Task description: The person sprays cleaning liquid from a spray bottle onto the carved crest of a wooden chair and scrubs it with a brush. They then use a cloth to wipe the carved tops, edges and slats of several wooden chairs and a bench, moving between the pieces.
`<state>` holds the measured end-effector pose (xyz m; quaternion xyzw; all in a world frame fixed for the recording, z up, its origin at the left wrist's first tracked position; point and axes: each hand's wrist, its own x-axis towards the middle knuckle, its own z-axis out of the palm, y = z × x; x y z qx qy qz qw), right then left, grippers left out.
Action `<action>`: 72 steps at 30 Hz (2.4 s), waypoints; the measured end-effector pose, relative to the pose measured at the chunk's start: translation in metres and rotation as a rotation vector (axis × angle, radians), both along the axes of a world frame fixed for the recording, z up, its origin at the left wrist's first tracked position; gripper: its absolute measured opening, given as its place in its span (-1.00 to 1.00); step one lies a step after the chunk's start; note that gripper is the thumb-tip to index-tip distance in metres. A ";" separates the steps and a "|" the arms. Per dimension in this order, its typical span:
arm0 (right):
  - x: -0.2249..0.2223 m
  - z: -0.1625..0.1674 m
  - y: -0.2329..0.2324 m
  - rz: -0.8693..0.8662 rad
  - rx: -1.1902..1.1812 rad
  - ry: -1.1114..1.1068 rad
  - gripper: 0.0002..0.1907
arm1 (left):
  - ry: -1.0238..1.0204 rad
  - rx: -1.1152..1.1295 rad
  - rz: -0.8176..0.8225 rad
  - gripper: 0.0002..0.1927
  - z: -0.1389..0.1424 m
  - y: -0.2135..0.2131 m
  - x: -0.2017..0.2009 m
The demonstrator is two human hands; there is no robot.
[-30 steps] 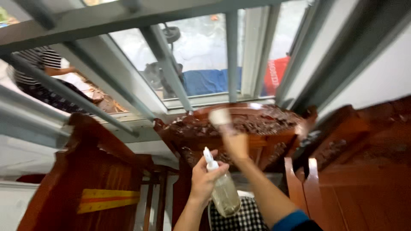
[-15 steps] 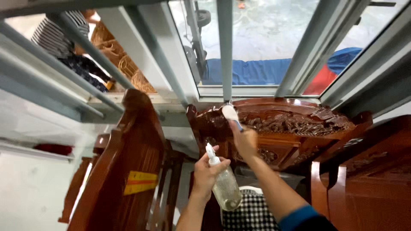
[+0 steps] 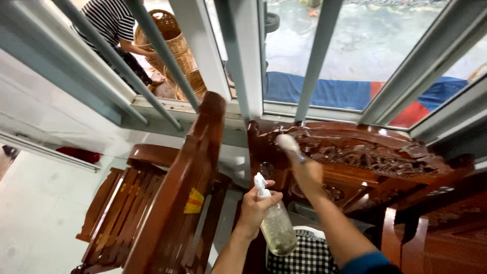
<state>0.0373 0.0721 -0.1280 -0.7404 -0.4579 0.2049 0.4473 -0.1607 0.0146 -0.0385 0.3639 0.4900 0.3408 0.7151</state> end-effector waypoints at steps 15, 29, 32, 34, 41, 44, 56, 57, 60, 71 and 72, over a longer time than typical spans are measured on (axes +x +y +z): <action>-0.006 0.032 0.018 0.371 -0.578 -0.632 -0.16 | -0.001 0.146 0.177 -0.40 -0.052 0.015 -0.007; 0.000 0.006 -0.003 0.132 -0.542 -0.601 -0.25 | 0.005 0.066 0.136 -0.45 -0.042 0.019 -0.014; 0.012 0.000 -0.020 0.090 -0.549 -0.649 -0.25 | -0.106 0.023 0.169 -0.45 -0.040 0.017 -0.011; 0.006 -0.001 -0.011 0.150 -0.471 -0.571 -0.29 | -0.093 0.064 0.159 -0.45 -0.037 0.015 -0.012; -0.020 0.001 0.027 0.247 -0.366 -0.622 -0.25 | -0.011 -0.012 0.088 -0.46 -0.046 0.014 0.003; 0.032 -0.011 -0.019 0.194 -0.448 -0.662 -0.24 | -0.115 0.051 0.095 -0.44 -0.059 0.012 0.018; 0.219 0.023 -0.170 -0.257 -0.849 -0.461 -0.06 | -0.044 0.238 -0.008 -0.36 -0.064 -0.006 0.092; 0.222 0.031 -0.173 -0.248 -0.826 -0.484 -0.08 | 0.003 0.230 -0.036 -0.36 -0.061 -0.005 0.099; 0.216 0.053 -0.172 -0.269 -0.642 -0.617 -0.16 | 0.084 0.198 -0.097 -0.39 -0.054 0.002 0.123; 0.185 0.117 -0.166 -0.256 -0.355 -0.394 -0.43 | -0.036 0.257 -0.119 -0.63 -0.034 0.038 0.177; 0.182 0.116 -0.165 -0.238 -0.347 -0.374 -0.45 | 0.016 0.258 -0.137 -0.65 -0.032 0.040 0.178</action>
